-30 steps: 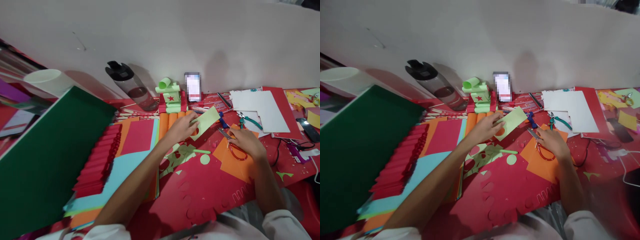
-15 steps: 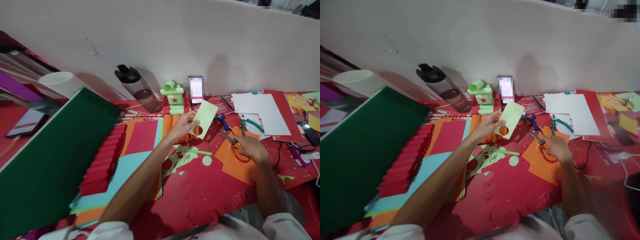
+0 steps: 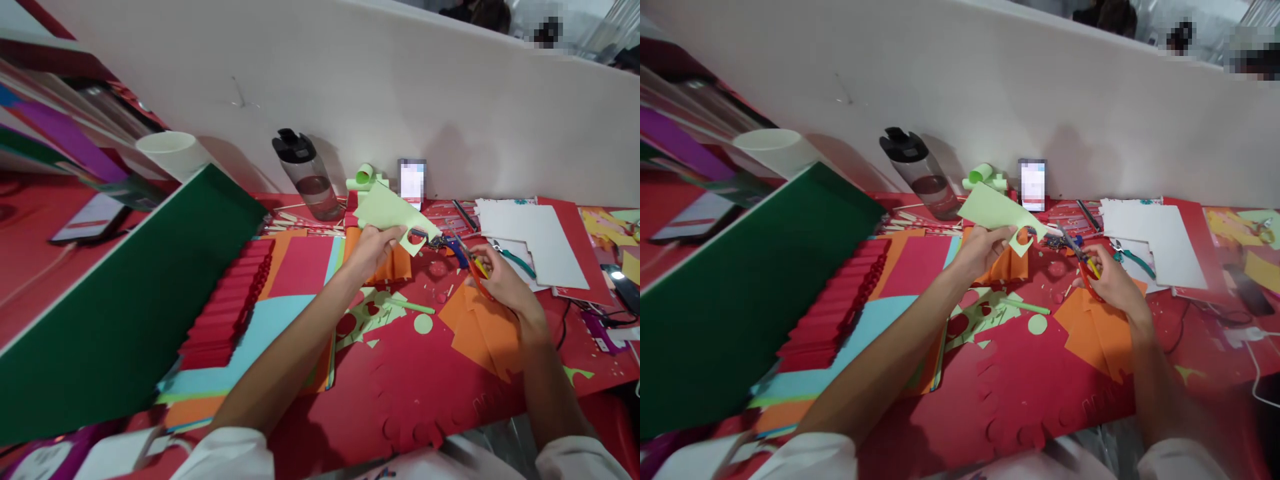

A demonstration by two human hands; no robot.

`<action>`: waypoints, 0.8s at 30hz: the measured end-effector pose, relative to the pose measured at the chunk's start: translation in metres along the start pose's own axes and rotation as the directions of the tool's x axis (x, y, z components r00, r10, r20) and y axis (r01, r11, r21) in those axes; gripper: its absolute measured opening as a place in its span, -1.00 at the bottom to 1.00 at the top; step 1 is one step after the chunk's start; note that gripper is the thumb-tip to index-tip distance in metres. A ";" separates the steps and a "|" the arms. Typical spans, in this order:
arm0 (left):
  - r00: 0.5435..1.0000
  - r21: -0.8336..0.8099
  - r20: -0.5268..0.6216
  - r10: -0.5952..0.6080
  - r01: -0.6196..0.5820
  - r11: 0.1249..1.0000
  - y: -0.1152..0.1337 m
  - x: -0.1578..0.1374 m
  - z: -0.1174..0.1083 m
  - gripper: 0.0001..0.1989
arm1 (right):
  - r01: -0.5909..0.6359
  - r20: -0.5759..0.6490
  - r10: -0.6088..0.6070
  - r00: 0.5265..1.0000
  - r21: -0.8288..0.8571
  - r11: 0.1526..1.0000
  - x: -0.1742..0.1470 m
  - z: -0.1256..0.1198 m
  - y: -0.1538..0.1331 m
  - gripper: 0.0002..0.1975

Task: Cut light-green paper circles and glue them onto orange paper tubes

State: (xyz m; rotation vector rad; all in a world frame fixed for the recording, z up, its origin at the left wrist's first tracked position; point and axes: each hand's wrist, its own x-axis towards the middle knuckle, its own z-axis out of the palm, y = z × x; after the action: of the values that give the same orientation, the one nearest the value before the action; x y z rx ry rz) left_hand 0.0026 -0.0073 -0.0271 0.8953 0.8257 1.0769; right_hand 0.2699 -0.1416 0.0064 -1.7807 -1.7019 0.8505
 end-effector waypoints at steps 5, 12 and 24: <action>0.996 -0.193 -0.078 0.030 -0.044 0.980 -0.002 -0.006 0.013 -0.64 | 0.180 -0.020 -0.179 0.984 0.174 0.968 0.026 0.018 -0.014 -0.33; 0.979 -0.235 -0.186 0.084 -0.127 0.964 -0.024 -0.013 0.028 -0.55 | 0.248 -0.151 -0.214 0.965 0.272 0.930 0.066 0.063 -0.060 -0.28; 0.978 0.062 -0.069 0.195 -0.191 0.980 -0.039 -0.017 0.019 -0.44 | 0.265 -0.266 -0.215 0.940 0.169 0.949 0.081 0.052 -0.043 -0.62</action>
State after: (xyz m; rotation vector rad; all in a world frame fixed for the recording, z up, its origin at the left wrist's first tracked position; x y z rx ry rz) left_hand 0.0290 -0.0361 -0.0528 1.0022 0.8460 1.2683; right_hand 0.2027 -0.0606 -0.0026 -1.4389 -1.5708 0.6423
